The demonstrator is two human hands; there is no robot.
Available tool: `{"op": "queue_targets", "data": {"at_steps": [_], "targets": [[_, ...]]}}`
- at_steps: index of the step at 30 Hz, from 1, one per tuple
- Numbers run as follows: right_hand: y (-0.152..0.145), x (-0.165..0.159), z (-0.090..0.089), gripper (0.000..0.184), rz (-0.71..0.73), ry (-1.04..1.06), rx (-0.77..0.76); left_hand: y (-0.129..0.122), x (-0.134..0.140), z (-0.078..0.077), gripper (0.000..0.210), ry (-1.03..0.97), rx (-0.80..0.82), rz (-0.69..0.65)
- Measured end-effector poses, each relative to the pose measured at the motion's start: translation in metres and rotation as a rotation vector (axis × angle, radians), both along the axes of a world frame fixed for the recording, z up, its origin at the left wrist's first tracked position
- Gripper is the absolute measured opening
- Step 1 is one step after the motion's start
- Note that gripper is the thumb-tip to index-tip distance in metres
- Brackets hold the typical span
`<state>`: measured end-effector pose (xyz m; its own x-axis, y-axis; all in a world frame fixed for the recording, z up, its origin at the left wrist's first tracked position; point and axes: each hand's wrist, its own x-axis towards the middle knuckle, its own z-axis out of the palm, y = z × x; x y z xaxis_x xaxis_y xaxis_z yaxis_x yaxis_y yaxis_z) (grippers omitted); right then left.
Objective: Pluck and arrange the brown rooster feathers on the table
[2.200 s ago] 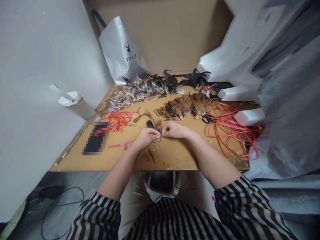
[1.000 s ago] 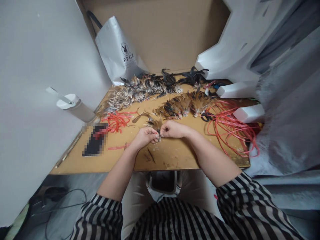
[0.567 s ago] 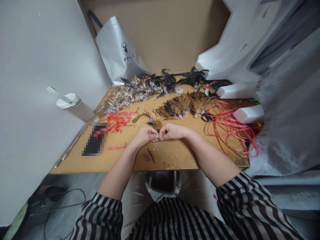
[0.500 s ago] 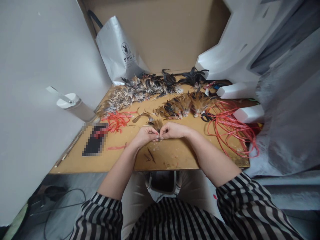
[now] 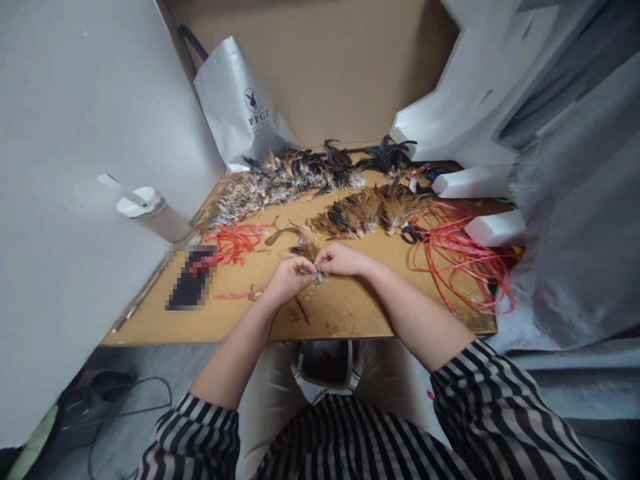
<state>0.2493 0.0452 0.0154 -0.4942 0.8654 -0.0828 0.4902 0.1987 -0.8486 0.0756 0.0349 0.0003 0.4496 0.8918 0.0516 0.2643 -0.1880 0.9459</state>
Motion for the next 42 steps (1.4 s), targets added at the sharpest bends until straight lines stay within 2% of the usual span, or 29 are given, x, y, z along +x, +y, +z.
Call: {"op": "queue_targets", "data": {"at_steps": [4, 9, 12, 18, 22, 27, 36, 42], "targets": [[0.000, -0.001, 0.000, 0.018, -0.009, -0.089, 0.088, -0.002, -0.001, -0.004, 0.005, 0.119, 0.257, 0.042], [0.002, -0.001, -0.003, 0.017, -0.042, -0.105, 0.105, -0.005, -0.003, -0.007, 0.013, 0.306, 0.600, 0.080], [0.003, -0.002, -0.007, 0.015, -0.057, -0.105, 0.129, -0.005, -0.003, -0.008, 0.015, 0.395, 0.691, 0.074], [0.004, -0.005, -0.010, 0.012, -0.080, -0.112, 0.180, -0.003, -0.004, -0.008, 0.014, 0.471, 0.687, 0.084], [0.003, -0.005, -0.009, 0.017, -0.056, -0.108, 0.191, -0.003, -0.006, -0.006, 0.014, 0.452, 0.660, 0.076], [0.004, -0.002, -0.009, 0.014, -0.027, -0.064, 0.187, -0.003, -0.007, -0.005, 0.013, 0.404, 0.625, 0.081], [0.002, -0.002, -0.008, 0.013, -0.055, 0.085, -0.068, 0.000, -0.008, -0.010, 0.013, 0.392, 0.529, 0.122], [0.005, -0.001, -0.010, 0.011, -0.102, 0.116, -0.091, -0.005, -0.012, -0.008, 0.016, 0.420, 0.551, 0.111]]}}
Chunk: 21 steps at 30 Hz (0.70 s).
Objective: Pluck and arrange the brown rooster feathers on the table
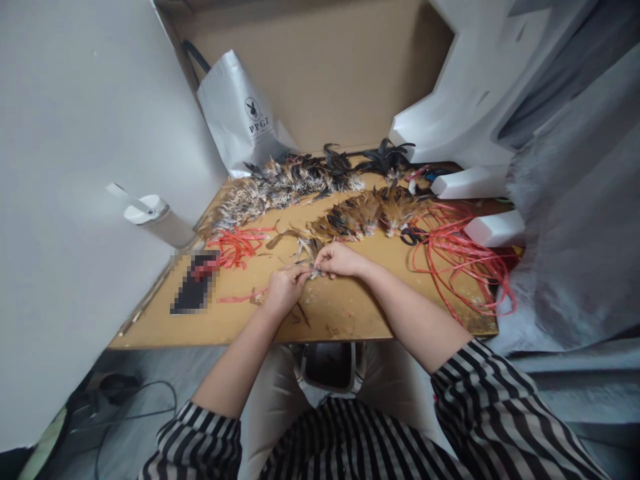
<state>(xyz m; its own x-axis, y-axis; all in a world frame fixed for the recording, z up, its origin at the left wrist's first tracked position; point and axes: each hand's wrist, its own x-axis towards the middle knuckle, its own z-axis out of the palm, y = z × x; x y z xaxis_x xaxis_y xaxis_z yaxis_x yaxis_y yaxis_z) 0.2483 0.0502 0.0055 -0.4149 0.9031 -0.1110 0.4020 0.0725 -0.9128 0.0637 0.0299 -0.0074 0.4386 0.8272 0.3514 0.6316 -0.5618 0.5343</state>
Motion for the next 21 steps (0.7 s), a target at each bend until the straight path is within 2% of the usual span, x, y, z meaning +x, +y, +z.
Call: {"op": "queue_targets", "data": {"at_steps": [7, 12, 21], "targets": [[-0.0003, -0.0017, -0.0030, 0.013, -0.100, -0.095, 0.110, -0.0061, -0.0032, 0.0056, 0.017, 0.135, 0.104, -0.025], [-0.0012, -0.0005, -0.0025, 0.015, -0.118, -0.133, 0.162, -0.0082, -0.0024, 0.0089, 0.016, 0.188, 0.127, -0.019], [-0.0032, -0.0010, 0.0031, 0.012, -0.111, -0.115, 0.091, -0.0091, -0.0025, 0.0103, 0.016, 0.216, 0.133, -0.032]]}}
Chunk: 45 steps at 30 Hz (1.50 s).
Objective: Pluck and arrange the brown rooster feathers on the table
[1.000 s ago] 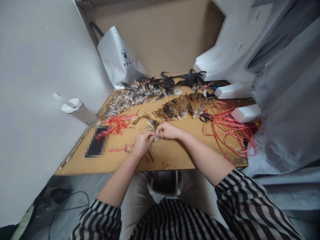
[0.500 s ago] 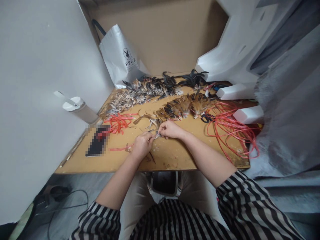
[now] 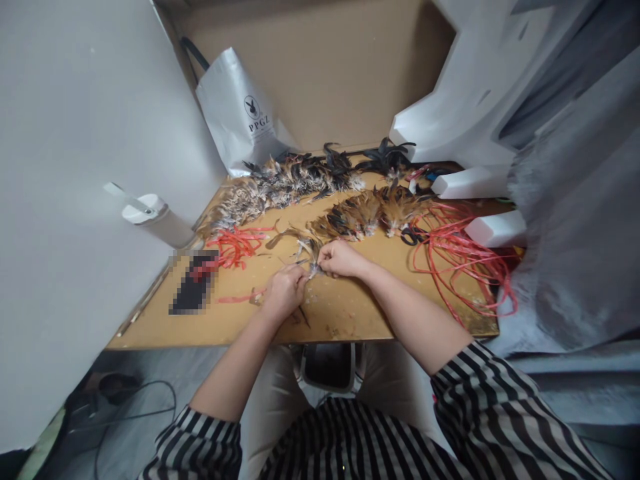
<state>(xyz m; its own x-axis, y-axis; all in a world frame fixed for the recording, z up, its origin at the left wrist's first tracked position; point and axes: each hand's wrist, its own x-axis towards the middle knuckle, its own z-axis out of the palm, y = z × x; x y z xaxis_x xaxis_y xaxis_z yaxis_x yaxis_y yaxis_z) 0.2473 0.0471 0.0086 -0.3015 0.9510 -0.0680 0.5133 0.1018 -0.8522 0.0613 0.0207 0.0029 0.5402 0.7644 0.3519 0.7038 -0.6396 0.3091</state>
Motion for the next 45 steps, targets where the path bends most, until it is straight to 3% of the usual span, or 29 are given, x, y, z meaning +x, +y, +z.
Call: {"op": "queue_targets", "data": {"at_steps": [8, 15, 19, 23, 26, 31, 34, 37, 39, 45], "targets": [[0.000, 0.000, -0.001, 0.010, 0.005, 0.023, -0.026, -0.001, -0.001, 0.000, 0.015, -0.044, -0.038, -0.015], [-0.002, -0.001, 0.006, 0.008, 0.015, 0.071, -0.083, 0.000, -0.008, 0.004, 0.019, -0.298, -0.162, 0.076], [-0.001, -0.003, 0.002, 0.007, 0.033, 0.092, -0.065, -0.006, 0.000, 0.013, 0.021, -0.094, -0.104, 0.070], [-0.001, -0.002, 0.003, 0.006, -0.001, 0.168, -0.052, -0.002, 0.009, 0.011, 0.010, 0.014, -0.138, 0.139], [0.000, 0.001, 0.011, 0.011, -0.133, 0.311, 0.030, 0.007, 0.010, 0.003, 0.010, -0.180, -0.215, 0.179], [0.005, 0.011, 0.027, 0.024, -0.512, 0.727, 0.221, 0.019, 0.010, 0.009, 0.022, -0.918, -0.717, 0.239], [0.003, 0.014, 0.032, 0.030, -0.467, 0.842, 0.094, 0.022, 0.018, 0.022, 0.026, -1.191, -0.937, 0.156], [0.000, 0.012, 0.031, 0.033, -0.279, 0.854, -0.099, 0.024, 0.030, 0.028, 0.029, -1.291, -1.030, 0.097], [-0.001, 0.010, 0.029, 0.033, -0.188, 0.854, -0.139, 0.026, 0.037, 0.027, 0.030, -1.281, -1.041, 0.079], [0.004, 0.013, 0.021, 0.032, -0.212, 0.747, -0.068, 0.038, 0.043, 0.023, 0.034, -1.123, -1.053, 0.025]]}}
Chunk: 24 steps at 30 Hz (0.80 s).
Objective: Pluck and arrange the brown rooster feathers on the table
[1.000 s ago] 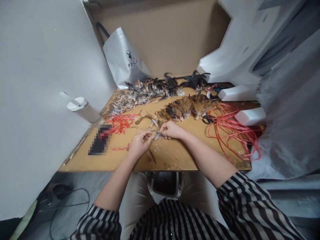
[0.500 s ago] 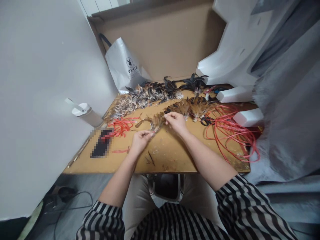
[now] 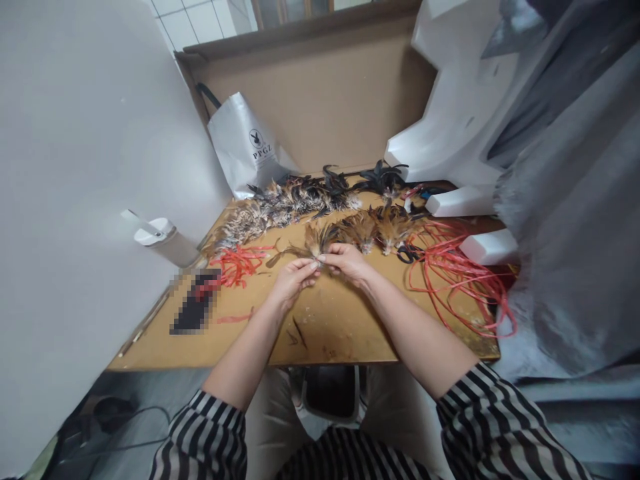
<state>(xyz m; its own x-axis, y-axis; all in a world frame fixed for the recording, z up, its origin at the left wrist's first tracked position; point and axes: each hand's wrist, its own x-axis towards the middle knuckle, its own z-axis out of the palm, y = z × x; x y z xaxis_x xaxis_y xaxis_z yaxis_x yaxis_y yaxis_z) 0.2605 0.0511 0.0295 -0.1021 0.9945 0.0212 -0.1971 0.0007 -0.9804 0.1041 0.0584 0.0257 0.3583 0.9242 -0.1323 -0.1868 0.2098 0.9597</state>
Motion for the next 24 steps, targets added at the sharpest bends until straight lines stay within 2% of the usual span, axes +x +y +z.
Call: {"op": "queue_targets", "data": {"at_steps": [5, 8, 10, 18, 24], "targets": [[-0.001, -0.001, 0.002, 0.030, 0.004, -0.193, 0.049, 0.014, -0.006, 0.004, 0.034, 0.056, 0.127, 0.016], [-0.002, -0.005, 0.001, 0.029, 0.000, -0.274, 0.057, 0.019, -0.007, -0.001, 0.031, 0.055, 0.181, -0.014], [-0.001, -0.007, -0.002, 0.029, 0.001, -0.291, 0.066, 0.020, -0.007, -0.006, 0.031, 0.036, 0.159, -0.008], [0.005, -0.019, -0.014, 0.032, -0.029, -0.155, 0.058, 0.014, -0.007, -0.016, 0.033, -0.046, 0.057, 0.101], [0.004, -0.023, -0.015, 0.028, 0.002, -0.089, 0.005, 0.013, -0.006, -0.018, 0.033, -0.021, 0.110, 0.144]]}}
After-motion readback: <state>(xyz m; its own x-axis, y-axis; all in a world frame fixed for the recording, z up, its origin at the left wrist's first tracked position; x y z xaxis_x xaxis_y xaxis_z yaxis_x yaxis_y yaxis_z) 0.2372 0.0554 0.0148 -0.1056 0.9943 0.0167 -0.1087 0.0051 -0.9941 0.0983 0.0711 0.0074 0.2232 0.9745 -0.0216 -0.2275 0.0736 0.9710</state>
